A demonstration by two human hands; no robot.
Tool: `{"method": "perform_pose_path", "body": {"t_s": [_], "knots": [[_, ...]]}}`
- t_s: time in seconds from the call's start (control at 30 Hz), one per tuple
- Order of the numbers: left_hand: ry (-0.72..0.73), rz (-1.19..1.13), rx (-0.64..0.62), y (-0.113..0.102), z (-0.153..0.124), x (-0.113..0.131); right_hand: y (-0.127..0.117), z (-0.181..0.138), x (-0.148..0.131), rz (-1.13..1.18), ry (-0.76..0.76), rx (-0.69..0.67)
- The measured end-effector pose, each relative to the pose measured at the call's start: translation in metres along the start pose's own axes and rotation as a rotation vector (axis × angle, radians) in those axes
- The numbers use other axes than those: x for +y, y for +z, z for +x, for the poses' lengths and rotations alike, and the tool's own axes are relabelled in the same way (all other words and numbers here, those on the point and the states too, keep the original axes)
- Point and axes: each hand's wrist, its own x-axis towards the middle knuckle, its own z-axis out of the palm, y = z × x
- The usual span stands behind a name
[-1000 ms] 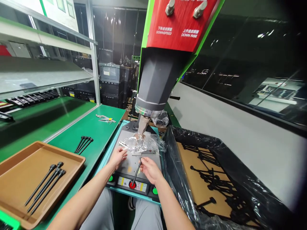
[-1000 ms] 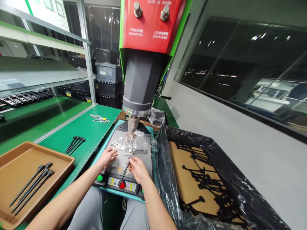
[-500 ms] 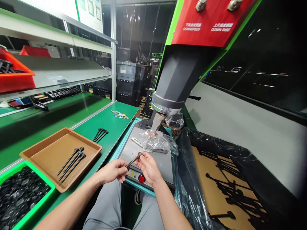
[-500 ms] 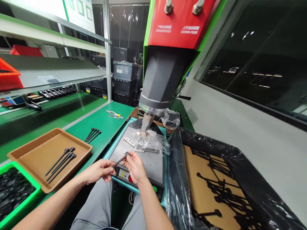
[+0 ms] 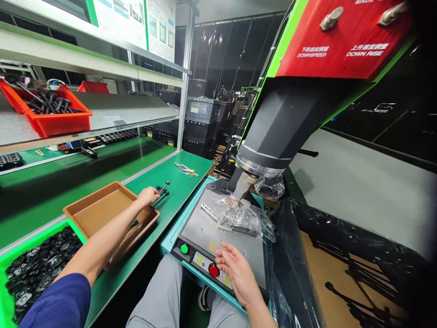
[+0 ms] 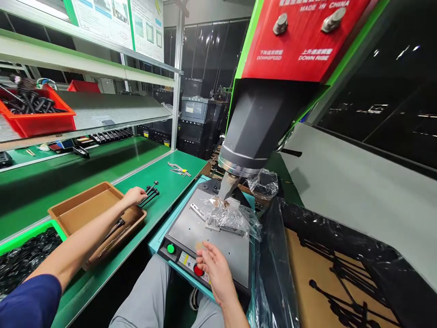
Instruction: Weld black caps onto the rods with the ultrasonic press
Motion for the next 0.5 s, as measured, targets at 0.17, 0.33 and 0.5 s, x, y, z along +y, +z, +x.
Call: {"method": "perform_pose_path", "body": {"t_s": [0.17,0.33,0.5], "knots": [[-0.15,0.25,0.035,-0.024,0.046,-0.033,-0.027,-0.017,0.01,0.019,0.053,0.098],[-0.201,0.428,-0.043,-0.011,0.068,-0.04,-0.03,-0.019,0.014,0.047,0.092,0.178],[-0.18,0.485,-0.136,0.001,0.076,-0.037,-0.059,-0.029,0.021,0.009,0.152,0.259]]}}
